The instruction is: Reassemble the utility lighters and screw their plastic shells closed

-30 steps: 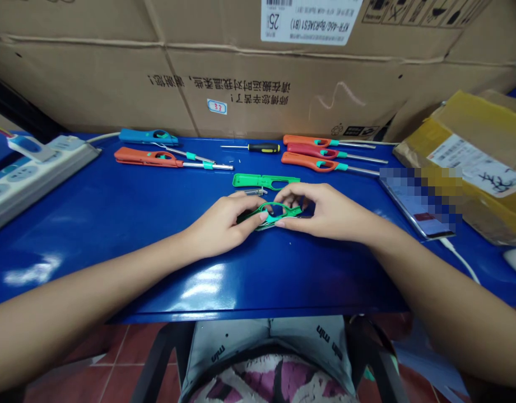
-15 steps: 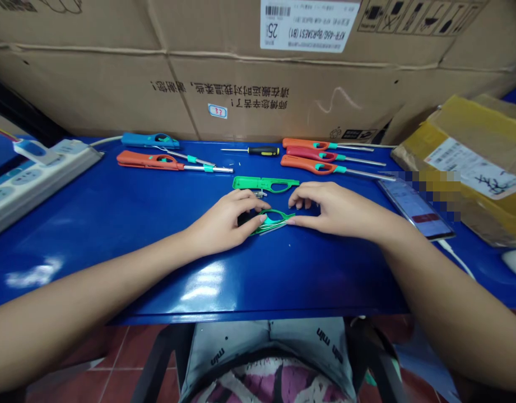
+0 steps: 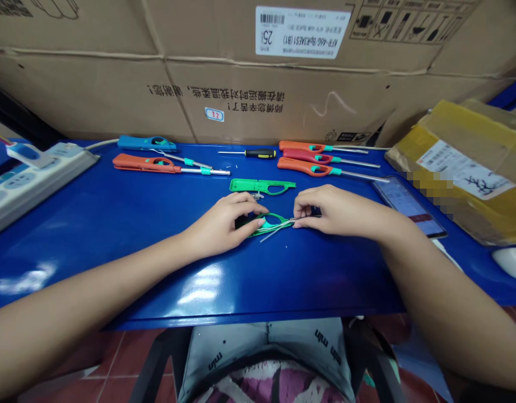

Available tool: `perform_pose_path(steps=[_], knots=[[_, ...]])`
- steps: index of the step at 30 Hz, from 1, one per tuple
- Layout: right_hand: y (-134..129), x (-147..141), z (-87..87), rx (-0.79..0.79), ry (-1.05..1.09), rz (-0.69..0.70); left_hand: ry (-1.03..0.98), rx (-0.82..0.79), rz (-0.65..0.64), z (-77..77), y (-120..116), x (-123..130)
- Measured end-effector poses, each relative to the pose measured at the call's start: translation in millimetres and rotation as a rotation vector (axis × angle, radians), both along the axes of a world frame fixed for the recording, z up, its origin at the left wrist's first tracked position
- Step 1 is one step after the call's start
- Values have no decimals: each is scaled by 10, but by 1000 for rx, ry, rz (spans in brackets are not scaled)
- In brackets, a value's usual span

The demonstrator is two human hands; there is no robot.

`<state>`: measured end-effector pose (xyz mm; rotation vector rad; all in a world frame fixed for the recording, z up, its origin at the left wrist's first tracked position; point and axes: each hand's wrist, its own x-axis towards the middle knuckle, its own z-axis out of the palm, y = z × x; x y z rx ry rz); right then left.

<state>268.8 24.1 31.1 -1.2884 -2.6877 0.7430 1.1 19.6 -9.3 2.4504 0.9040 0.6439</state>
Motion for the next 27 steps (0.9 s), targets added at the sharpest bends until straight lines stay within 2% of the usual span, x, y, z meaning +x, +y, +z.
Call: perform_pose_path(steps=[12, 20, 27], knots=[[4, 23, 76, -67, 36, 45, 30, -4, -37, -4, 21, -14], [15, -7, 65, -147, 54, -29, 11, -11, -59, -26, 41, -18], [6, -40, 26, -130, 81, -48, 11, -2, -69, -17, 49, -24]])
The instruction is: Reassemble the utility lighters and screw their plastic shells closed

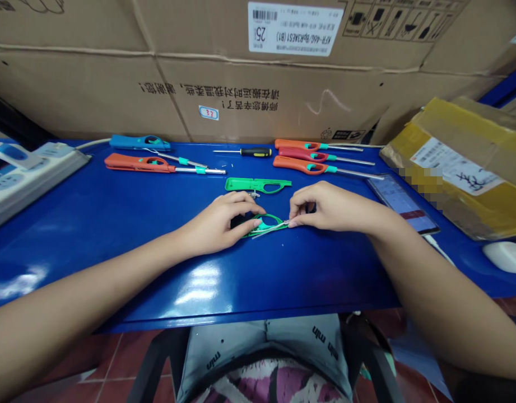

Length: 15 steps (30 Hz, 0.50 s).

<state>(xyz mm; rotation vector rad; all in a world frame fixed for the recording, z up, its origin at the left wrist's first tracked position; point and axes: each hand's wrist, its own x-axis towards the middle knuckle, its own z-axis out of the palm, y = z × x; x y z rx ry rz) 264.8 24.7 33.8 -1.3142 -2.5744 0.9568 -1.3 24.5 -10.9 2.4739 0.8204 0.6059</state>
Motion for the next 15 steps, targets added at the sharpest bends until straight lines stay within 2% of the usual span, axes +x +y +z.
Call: perform_pose_path(steps=[15], knots=[[29, 53, 8, -64, 31, 17, 27, 19, -15, -11, -8, 6]])
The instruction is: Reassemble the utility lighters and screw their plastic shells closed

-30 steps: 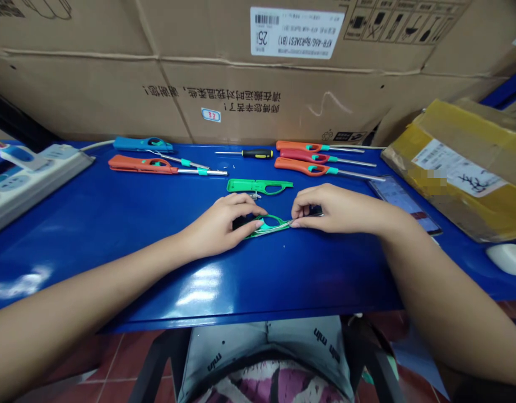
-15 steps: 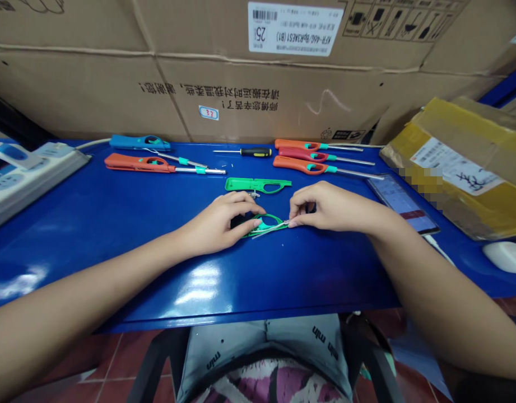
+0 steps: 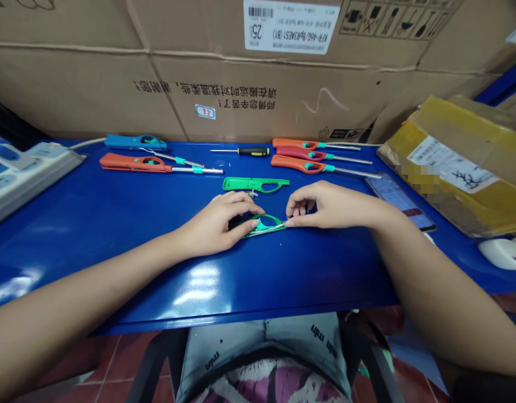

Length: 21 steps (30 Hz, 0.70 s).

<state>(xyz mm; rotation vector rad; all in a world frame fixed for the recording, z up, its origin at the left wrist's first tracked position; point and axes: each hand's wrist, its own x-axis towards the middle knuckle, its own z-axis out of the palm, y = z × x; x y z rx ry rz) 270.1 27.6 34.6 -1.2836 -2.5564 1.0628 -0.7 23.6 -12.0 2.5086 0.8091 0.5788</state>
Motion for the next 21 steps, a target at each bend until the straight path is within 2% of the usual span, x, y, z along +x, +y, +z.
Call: perform_pose_path(steps=[7, 12, 17, 21], knots=[[33, -59, -96, -31, 36, -51, 11, 12, -6, -4, 4, -13], [35, -53, -76, -50, -11, -76, -16, 36, -14, 46, -20, -8], [26, 10, -37, -2, -11, -44, -113, 77, 8, 108, -67, -10], [-14, -43, -55, 51, 70, -37, -89, 134, -23, 96, -75, -13]])
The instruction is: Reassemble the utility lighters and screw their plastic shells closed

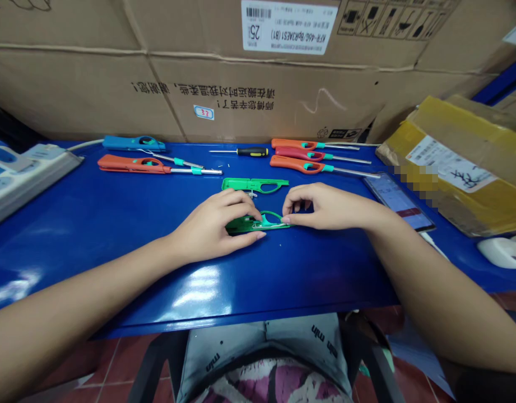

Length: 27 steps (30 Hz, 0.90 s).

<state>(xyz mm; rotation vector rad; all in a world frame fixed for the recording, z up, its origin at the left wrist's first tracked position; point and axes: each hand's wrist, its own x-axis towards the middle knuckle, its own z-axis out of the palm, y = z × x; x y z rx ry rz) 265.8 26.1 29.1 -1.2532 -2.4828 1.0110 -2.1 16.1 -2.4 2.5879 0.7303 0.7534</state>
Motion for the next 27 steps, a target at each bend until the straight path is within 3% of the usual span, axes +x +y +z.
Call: perform_pose_path(steps=[9, 20, 27], knots=[[-19, -84, -82, 14, 10, -39, 17, -23, -4, 5, -1, -2], [-15, -73, -47, -65, -6, -87, 47, 12, -30, -14, 2, -33], [-35, -68, -57, 12, 70, -20, 62, -8, -16, -15, -13, -33]])
